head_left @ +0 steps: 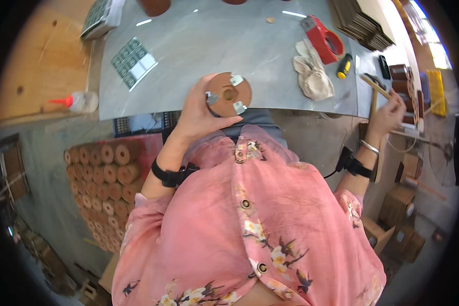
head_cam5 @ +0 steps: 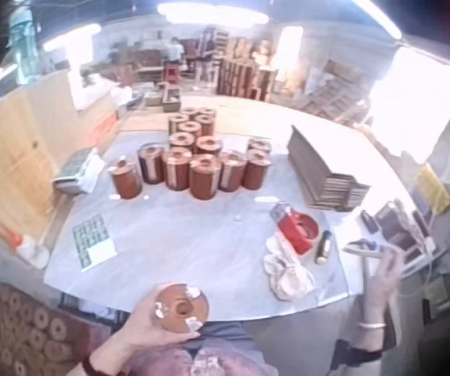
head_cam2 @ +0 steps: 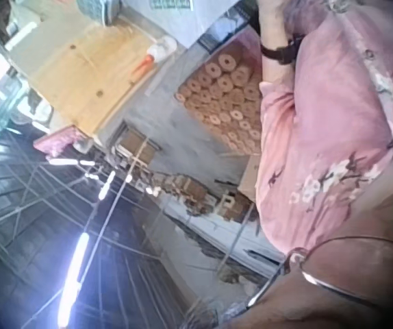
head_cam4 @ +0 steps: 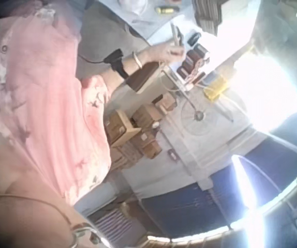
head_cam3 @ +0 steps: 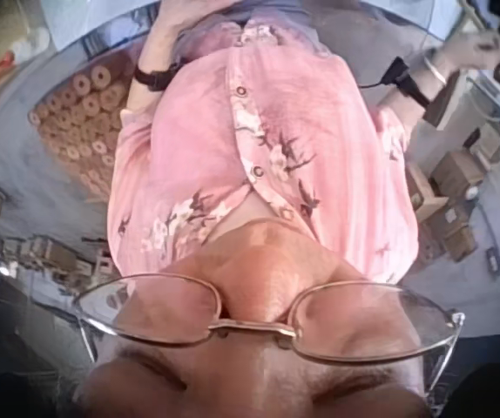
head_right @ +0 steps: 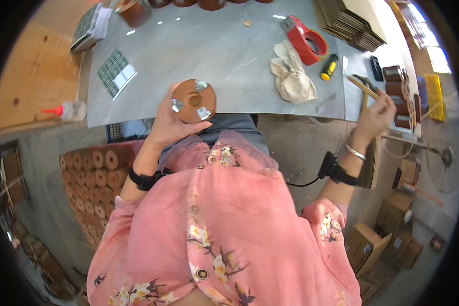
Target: The recorder applies labels and wraps cardboard around cylindrical wooden components in a factory setting.
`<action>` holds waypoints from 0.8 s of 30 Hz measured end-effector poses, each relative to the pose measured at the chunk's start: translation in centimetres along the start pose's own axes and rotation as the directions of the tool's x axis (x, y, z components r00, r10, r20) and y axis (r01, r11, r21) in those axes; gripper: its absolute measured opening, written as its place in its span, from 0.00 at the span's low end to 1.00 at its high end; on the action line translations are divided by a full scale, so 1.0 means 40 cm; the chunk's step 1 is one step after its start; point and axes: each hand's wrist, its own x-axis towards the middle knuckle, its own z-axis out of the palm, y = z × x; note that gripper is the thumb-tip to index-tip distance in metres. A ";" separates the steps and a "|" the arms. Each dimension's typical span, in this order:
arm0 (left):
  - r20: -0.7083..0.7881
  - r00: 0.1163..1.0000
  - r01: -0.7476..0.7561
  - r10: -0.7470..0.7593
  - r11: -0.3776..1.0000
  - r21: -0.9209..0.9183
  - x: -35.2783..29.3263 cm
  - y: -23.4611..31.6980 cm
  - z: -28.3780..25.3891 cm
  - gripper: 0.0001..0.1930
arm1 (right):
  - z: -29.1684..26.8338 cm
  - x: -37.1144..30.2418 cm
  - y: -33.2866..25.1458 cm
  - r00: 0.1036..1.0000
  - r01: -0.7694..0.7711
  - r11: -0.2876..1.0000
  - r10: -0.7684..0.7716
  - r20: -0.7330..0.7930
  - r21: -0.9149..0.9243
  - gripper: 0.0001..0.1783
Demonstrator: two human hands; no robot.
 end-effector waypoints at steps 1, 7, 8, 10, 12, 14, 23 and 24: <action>-0.005 1.000 -0.021 0.021 0.999 -0.045 -0.002 0.001 0.001 0.46 | -0.011 0.034 -0.055 1.000 0.018 0.990 -0.020 0.011 0.142 0.12; -0.063 0.995 -0.071 0.076 0.994 0.079 -0.016 0.018 0.012 0.46 | -0.070 0.009 -0.482 0.953 -0.183 0.370 -0.162 0.257 0.911 0.13; -0.064 0.996 -0.058 0.063 0.996 0.075 -0.018 0.019 0.014 0.46 | -0.074 -0.034 -0.542 0.927 -0.239 0.222 -0.237 0.290 0.945 0.14; -0.070 0.992 -0.099 0.103 0.993 0.068 -0.026 0.021 0.015 0.46 | -0.076 -0.082 -0.634 0.810 -0.335 0.092 -0.480 0.336 0.938 0.18; -0.069 0.994 -0.080 0.086 0.992 0.094 -0.040 0.025 0.014 0.46 | -0.067 -0.128 -0.694 0.772 -0.451 0.013 -0.495 0.398 0.892 0.22; -0.064 0.995 -0.065 0.073 0.991 0.113 -0.049 0.029 0.012 0.46 | -0.037 -0.158 -0.724 0.750 -0.533 -0.136 -0.532 0.392 0.835 0.23; -0.056 0.995 -0.075 0.078 0.996 0.048 -0.045 0.034 0.008 0.45 | 0.048 -0.225 -0.775 0.624 -0.589 0.097 -0.576 0.528 0.802 0.18; -0.074 0.989 -0.118 0.124 0.990 0.081 -0.046 0.033 0.007 0.44 | 0.032 -0.226 -0.783 0.634 -0.565 0.164 -0.541 0.553 0.808 0.18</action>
